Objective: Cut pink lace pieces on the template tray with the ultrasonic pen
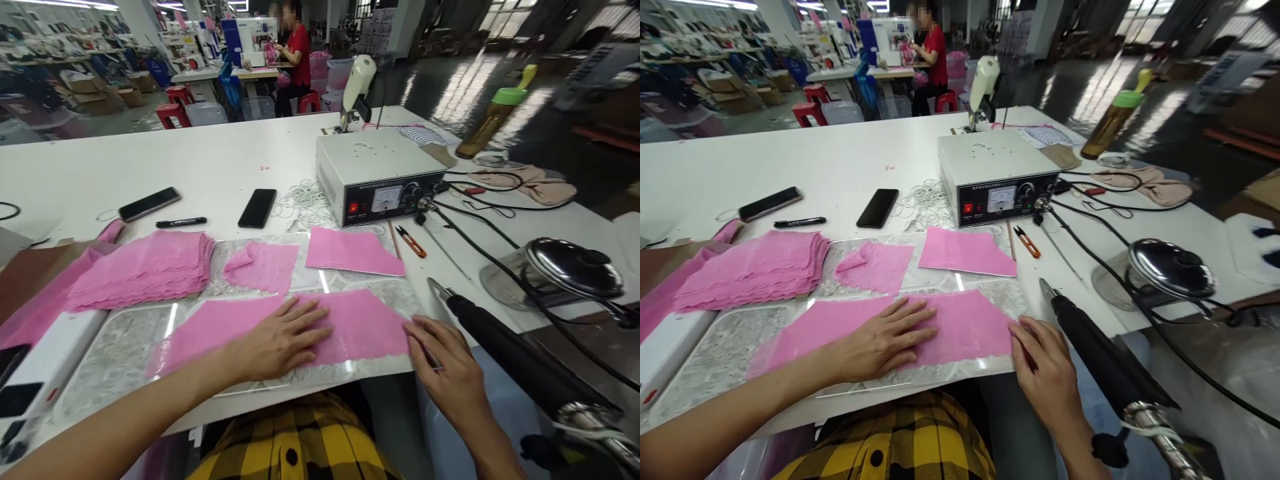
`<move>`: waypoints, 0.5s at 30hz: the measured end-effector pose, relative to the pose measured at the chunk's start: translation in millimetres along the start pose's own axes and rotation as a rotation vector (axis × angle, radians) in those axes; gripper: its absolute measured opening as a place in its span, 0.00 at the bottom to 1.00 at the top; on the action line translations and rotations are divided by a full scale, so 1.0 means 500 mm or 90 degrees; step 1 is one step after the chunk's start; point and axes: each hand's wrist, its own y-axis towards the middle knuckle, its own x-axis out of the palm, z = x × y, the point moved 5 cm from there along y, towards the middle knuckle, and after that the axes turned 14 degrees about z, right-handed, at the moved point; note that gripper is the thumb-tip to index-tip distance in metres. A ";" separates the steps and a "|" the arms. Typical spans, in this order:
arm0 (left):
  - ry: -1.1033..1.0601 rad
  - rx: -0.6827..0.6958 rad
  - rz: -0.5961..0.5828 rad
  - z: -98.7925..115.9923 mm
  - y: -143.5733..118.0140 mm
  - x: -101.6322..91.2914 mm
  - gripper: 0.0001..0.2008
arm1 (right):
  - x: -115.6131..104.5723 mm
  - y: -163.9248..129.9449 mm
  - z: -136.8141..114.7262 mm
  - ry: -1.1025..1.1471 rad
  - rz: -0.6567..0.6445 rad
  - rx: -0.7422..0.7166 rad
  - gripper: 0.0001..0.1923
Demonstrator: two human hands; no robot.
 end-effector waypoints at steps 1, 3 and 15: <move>0.011 0.002 -0.006 -0.003 -0.001 0.005 0.25 | -0.001 -0.003 0.005 -0.008 0.000 0.009 0.12; 0.026 0.007 0.002 -0.007 -0.003 0.009 0.26 | -0.005 -0.008 0.010 -0.012 0.002 0.027 0.13; 0.035 0.094 -0.047 0.004 0.095 0.014 0.25 | -0.015 -0.018 0.023 -0.015 0.043 0.032 0.12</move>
